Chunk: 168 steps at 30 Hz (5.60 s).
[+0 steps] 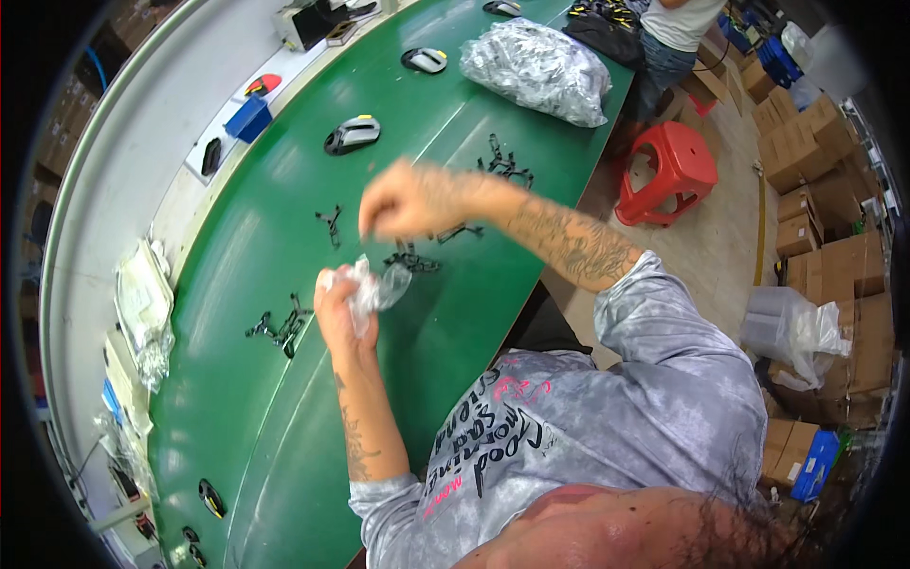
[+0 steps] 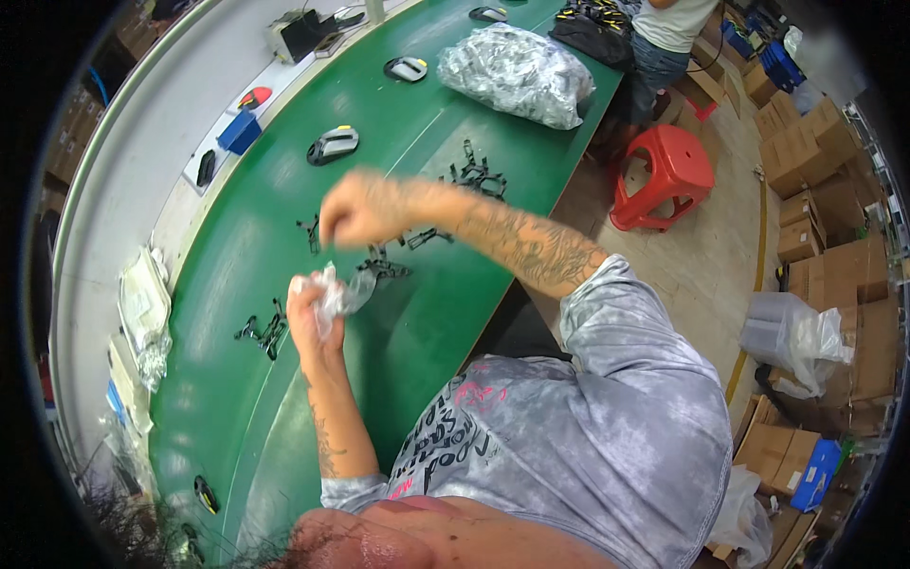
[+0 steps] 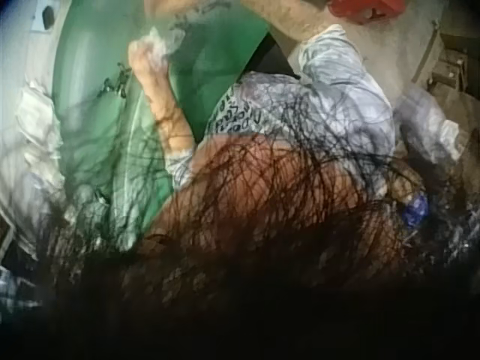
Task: The person assembles plastic components by hand, then places the finished parts into individual plastic bags on an assembly line.
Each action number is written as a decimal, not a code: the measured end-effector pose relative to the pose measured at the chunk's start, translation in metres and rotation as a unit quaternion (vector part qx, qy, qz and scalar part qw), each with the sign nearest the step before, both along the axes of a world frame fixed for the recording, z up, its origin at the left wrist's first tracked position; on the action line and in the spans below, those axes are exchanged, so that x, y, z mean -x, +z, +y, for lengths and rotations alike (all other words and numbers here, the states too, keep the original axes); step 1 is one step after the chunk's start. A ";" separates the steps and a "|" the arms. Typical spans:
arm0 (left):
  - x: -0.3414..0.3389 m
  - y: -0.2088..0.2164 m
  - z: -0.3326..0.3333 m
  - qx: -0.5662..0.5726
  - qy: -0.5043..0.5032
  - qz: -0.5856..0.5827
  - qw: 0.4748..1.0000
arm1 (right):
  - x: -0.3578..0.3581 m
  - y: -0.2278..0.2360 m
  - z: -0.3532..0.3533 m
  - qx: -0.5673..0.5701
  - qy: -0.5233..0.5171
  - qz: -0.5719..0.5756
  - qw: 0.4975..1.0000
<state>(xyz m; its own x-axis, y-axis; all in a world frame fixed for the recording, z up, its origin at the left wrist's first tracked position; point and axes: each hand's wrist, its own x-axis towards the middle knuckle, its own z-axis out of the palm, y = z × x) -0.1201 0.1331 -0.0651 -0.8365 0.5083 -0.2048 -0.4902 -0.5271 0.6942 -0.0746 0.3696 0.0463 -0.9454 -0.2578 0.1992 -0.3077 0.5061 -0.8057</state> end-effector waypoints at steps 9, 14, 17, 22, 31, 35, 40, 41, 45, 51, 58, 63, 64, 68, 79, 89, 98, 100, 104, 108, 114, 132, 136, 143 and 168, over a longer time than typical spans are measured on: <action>-0.033 0.029 -0.085 0.014 0.039 0.073 0.996 | 0.032 -0.003 0.391 -0.415 -0.507 -0.175 0.735; -0.034 0.045 -0.085 0.051 0.057 0.051 0.996 | 0.033 -0.052 0.389 -0.476 -0.520 -0.037 0.708; -0.028 0.055 -0.066 0.054 0.036 0.085 0.994 | 0.030 -0.047 0.384 -0.483 -0.549 -0.032 0.681; -0.030 0.071 -0.037 0.051 -0.009 0.135 0.989 | 0.002 0.007 0.388 -0.284 -0.621 0.018 0.730; -0.050 0.056 -0.018 0.064 -0.074 0.101 0.990 | -0.011 0.048 0.344 -0.217 -0.541 0.185 0.791; -0.056 0.061 -0.016 0.159 -0.152 0.111 0.969 | 0.010 0.066 0.223 0.004 -0.290 0.037 0.956; -0.014 0.038 0.030 0.055 -0.155 0.105 0.981 | 0.033 0.061 0.077 0.167 -0.056 -0.031 0.984; -0.001 0.037 0.033 0.003 -0.141 0.073 0.987 | 0.037 0.058 0.055 0.217 -0.022 -0.060 0.974; 0.035 0.028 0.006 -0.094 -0.038 0.105 0.989 | 0.054 0.038 -0.001 0.328 0.048 -0.136 0.933; 0.041 0.037 -0.013 -0.017 0.018 0.168 0.985 | 0.063 0.000 0.007 0.370 0.023 -0.173 0.913; 0.050 0.027 0.016 -0.028 0.006 0.115 0.993 | 0.077 -0.029 -0.007 0.424 0.139 -0.239 0.862; 0.066 0.013 0.012 -0.009 0.077 0.138 0.987 | 0.068 -0.039 0.030 0.489 0.041 -0.107 0.865; 0.072 0.016 0.009 0.013 0.109 0.175 0.978 | 0.067 -0.042 0.047 0.474 -0.002 -0.062 0.878; 0.086 0.043 -0.015 0.139 -0.024 0.249 0.958 | 0.064 -0.025 0.038 0.318 -0.067 0.002 0.946; 0.110 0.098 -0.035 0.431 -0.076 0.449 0.779 | 0.078 -0.022 0.044 0.081 -0.033 -0.171 0.981; 0.100 0.108 -0.016 0.462 -0.076 0.523 0.712 | 0.099 0.025 -0.031 -0.184 0.032 0.004 0.982; 0.078 0.094 -0.058 0.416 0.166 0.439 0.779 | 0.107 -0.001 -0.050 -0.132 -0.115 0.147 0.973; 0.069 0.084 -0.077 0.405 0.158 0.419 0.797 | 0.118 -0.037 -0.046 -0.176 -0.153 0.205 0.951; 0.057 0.049 -0.137 0.315 0.192 0.271 0.889 | 0.133 -0.043 -0.043 -0.129 -0.242 0.225 0.935; 0.036 0.031 -0.162 0.292 0.242 0.205 0.902 | 0.143 -0.041 -0.030 -0.005 -0.324 0.277 0.904; -0.022 0.017 -0.088 -0.045 0.057 0.045 0.996 | 0.042 -0.026 -0.133 -0.033 0.043 0.272 0.961; -0.027 0.027 -0.092 0.051 0.056 0.076 0.994 | 0.027 -0.005 0.390 -0.207 -0.569 -0.033 0.795; -0.034 0.040 -0.060 0.097 0.023 0.036 0.994 | 0.048 -0.043 0.397 -0.330 -0.495 -0.195 0.780; -0.031 0.055 -0.038 0.161 0.004 0.081 0.984 | 0.044 -0.038 0.389 -0.384 -0.555 -0.073 0.734; -0.020 0.068 0.021 -0.035 0.013 0.178 0.983 | 0.007 -0.011 -0.014 0.358 -0.061 0.023 0.931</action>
